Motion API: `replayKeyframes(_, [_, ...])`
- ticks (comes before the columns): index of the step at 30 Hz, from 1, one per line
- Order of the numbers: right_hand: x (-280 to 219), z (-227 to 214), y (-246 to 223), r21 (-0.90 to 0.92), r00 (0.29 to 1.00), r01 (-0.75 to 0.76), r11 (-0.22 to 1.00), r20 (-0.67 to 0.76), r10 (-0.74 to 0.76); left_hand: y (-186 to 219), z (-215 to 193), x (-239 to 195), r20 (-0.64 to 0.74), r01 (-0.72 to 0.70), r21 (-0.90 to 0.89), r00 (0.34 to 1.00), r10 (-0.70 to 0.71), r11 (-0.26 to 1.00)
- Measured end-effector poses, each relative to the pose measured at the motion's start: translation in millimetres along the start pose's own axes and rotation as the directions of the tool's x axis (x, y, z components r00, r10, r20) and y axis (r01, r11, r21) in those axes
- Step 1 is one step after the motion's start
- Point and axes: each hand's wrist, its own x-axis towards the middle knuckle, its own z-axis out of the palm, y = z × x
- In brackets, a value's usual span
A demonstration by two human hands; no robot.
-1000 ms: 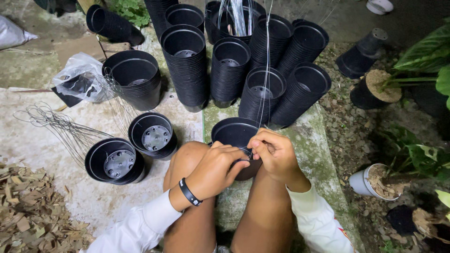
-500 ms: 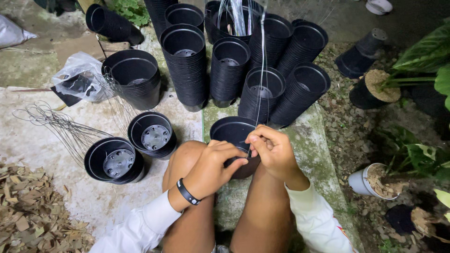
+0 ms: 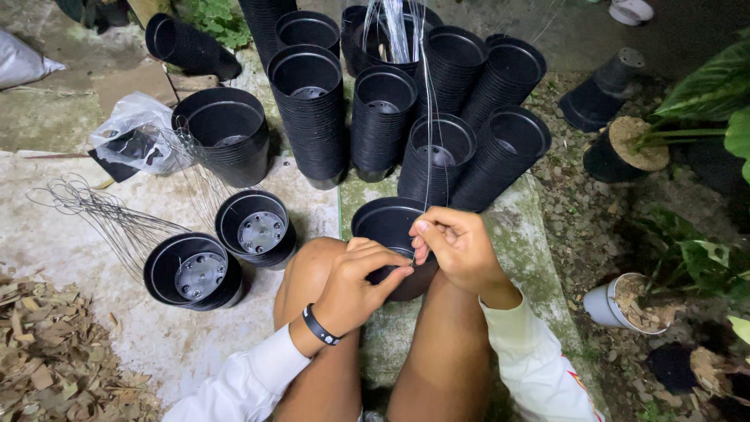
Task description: The person sits on the ground and assembles hanging plant pots by threading metal wires through the drainage holes of black plastic pots and bending the wire ends to secure them. The person handles multiple pots and wires, repeating the threading and bending process for each unit.
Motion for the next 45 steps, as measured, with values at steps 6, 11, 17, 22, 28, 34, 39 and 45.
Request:
replayKeyframes(6, [6.3, 0.6, -4.7, 0.02, 0.997, -0.072, 0.997, -0.002, 0.072, 0.9, 1.9, -2.2, -0.033, -0.131, 0.049, 0.991, 0.132, 0.99])
replayKeyframes(11, [9.7, 4.3, -3.9, 0.005, 0.998, -0.06, 0.998, 0.0, 0.06, 2.1, -3.1, -2.1, 0.056, -0.293, 0.154, 0.956, 0.288, 0.944])
replayKeyframes(17, [7.4, 3.5, -1.1, -0.004, 0.998, -0.058, 0.998, 0.012, 0.058, 3.8, -14.0, 2.8, 0.2, -0.324, 0.139, 0.934, 0.294, 0.936])
replayKeyframes(22, [8.8, -3.1, -4.5, -0.03, 0.994, -0.016, 0.999, 0.112, 0.02, 5.4, -29.0, 21.2, 0.306, 0.134, -0.051, 0.946, -0.112, 0.99])
replayKeyframes(28, [7.1, -6.3, -14.9, -0.123, 0.98, 0.06, 0.991, 0.198, -0.035, -6.5, -37.3, 57.4, 0.704, 0.381, -0.002, 0.657, -0.269, 0.925])
replayKeyframes(34, [-2.5, -19.4, -41.7, -0.404, 0.946, 0.2, 0.892, 0.316, -0.069, -10.7, -33.1, 63.8, 0.741, 0.397, -0.106, 0.643, -0.194, 0.912])
replayKeyframes(39, [-22.4, -23.5, -53.0, -0.559, 0.841, 0.433, 0.707, 0.533, -0.094, -8.9, -32.7, 57.1, 0.718, 0.249, -0.114, 0.69, -0.093, 0.962])
replayKeyframes(45, [-21.7, -21.7, -35.8, -0.612, 0.782, 0.529, 0.587, 0.62, -0.059, -6.0, -31.7, 53.5, 0.673, 0.174, -0.2, 0.74, 0.006, 0.964])
